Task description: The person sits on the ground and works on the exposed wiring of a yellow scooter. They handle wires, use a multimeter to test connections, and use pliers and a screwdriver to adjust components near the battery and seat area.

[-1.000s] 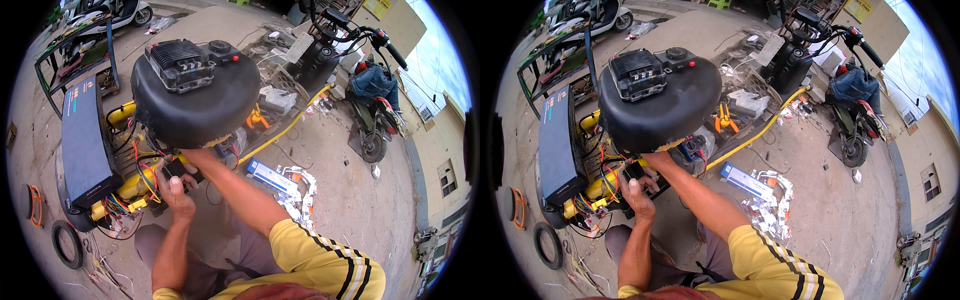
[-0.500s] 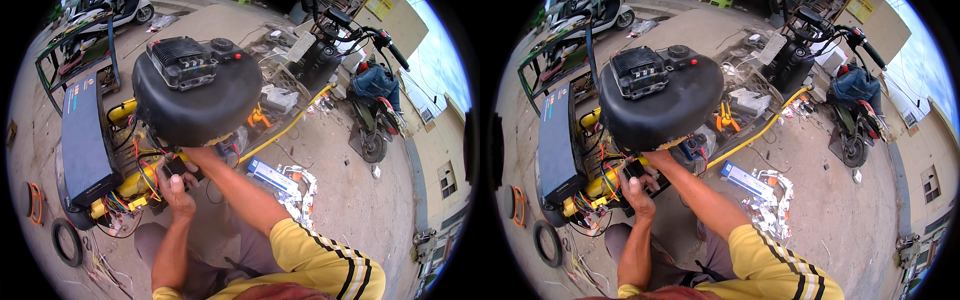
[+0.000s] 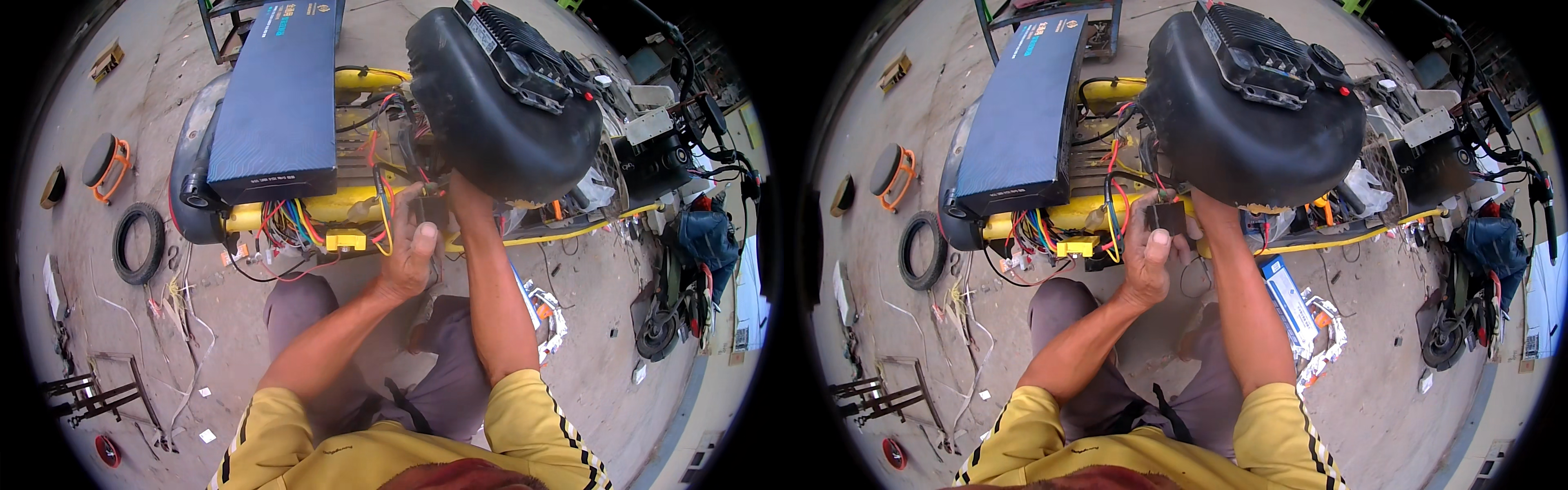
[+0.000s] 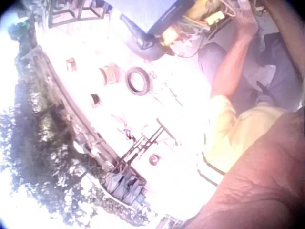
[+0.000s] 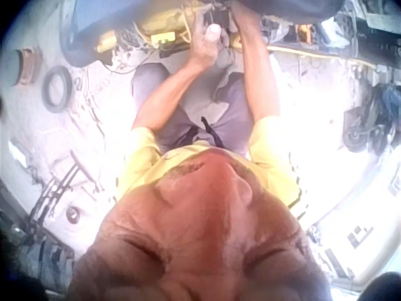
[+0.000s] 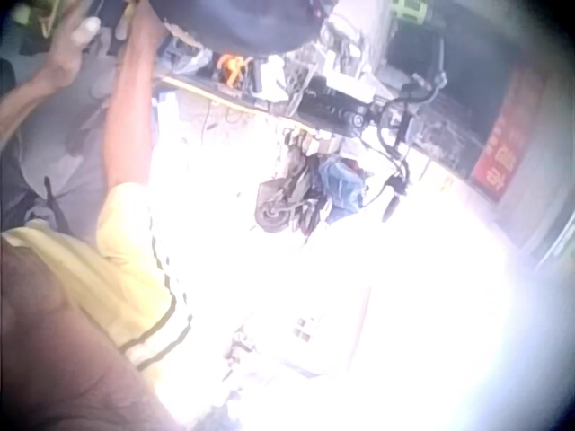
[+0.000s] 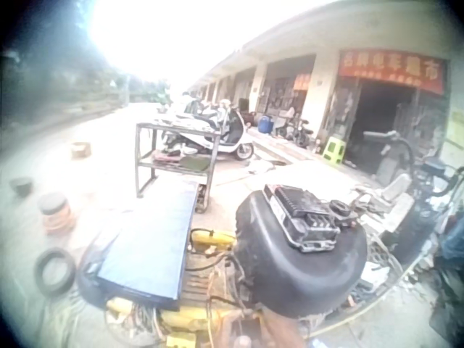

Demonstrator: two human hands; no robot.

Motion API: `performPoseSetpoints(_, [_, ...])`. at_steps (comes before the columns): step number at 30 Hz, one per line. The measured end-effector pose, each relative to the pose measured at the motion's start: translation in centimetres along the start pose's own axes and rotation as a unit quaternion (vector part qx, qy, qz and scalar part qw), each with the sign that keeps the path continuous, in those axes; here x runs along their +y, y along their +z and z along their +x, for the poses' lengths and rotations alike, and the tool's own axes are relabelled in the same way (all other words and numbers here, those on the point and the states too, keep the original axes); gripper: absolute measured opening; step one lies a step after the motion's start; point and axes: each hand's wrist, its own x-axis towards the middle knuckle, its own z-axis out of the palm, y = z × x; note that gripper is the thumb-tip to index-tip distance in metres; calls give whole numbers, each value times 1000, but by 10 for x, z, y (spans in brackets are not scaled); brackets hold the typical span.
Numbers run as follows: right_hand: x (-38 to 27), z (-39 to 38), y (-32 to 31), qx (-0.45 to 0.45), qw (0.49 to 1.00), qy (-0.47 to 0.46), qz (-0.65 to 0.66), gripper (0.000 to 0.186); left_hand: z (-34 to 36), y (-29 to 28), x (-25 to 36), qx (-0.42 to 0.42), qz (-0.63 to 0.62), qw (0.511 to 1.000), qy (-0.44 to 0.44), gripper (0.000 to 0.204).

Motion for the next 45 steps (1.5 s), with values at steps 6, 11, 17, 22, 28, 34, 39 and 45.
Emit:
performPoseSetpoints(6, [15, 0, 1, -43, 998, 37, 31, 25, 1, 3, -2, -17, 13, 1000, 0, 66])
performPoseSetpoints(11, [3, 1, -4, 7, 1000, 2, 0, 23, 1, 2, -4, -26, -13, 999, 12, 64])
performPoseSetpoints(17, [-3, 5, -6, 7, 998, 36, 52, 22, 0, 1, 0, -30, -8, 999, 7, 65])
performPoseSetpoints(22, [5, 6, 5, 71, 995, -11, 69, 27, -1, 3, 3, -25, -10, 1000, -2, 67])
performPoseSetpoints(28, [15, 7, 11, 58, 991, 22, 116, 28, 0, 2, 2, -29, -3, 1000, 1, 67])
performPoseSetpoints(34, [0, 8, 4, 70, 993, -2, 96, 27, 0, 2, 2, -26, -5, 1000, 2, 68])
performPoseSetpoints(39, [10, 7, 7, 63, 994, -8, 90, 26, 0, 2, 0, -31, -1, 999, 11, 68])
performPoseSetpoints(45, [14, 7, 4, 0, 994, 51, 93, 21, 0, 1, 2, -30, -3, 1000, -5, 68])
